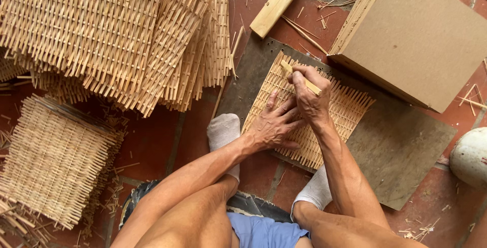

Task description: The person applies white adhesive to a cardboard sheet using a paint roller, then places a woven bamboo mat onto the adhesive and presses it down. The person repeats this process with additional mats, stacking the finished pieces.

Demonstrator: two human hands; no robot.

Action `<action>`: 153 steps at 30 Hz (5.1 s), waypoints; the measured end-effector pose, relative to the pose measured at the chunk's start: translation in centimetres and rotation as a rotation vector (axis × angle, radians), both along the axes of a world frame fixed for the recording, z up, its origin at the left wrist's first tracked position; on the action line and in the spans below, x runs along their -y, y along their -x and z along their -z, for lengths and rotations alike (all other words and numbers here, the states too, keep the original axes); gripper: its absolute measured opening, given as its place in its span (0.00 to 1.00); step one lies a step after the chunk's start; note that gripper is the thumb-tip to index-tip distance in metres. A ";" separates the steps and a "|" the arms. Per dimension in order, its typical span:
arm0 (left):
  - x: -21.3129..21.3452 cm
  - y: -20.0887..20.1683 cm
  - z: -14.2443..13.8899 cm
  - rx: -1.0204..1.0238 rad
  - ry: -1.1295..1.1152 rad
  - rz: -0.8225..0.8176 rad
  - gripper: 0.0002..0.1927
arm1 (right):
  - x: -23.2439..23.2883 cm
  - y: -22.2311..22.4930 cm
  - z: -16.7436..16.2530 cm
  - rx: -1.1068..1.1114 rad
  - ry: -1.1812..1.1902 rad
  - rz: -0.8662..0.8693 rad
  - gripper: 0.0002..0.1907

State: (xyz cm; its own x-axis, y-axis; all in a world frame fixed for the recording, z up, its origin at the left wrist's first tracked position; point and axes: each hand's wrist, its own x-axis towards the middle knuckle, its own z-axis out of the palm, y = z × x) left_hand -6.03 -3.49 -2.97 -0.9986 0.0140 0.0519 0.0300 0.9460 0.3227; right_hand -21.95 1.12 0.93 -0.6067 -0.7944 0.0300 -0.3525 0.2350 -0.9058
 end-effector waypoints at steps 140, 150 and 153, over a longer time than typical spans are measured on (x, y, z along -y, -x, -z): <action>-3.0 3.2 2.3 -0.085 0.072 0.276 0.25 | -25.2 -8.2 -1.9 -0.119 -0.154 0.049 0.02; -3.1 2.8 2.4 -0.073 0.145 0.255 0.25 | -25.4 -8.8 -2.1 -0.084 -0.170 0.118 0.01; -3.2 2.9 2.5 -0.060 0.121 0.244 0.25 | -25.3 -8.4 -2.3 -0.128 -0.185 0.052 0.02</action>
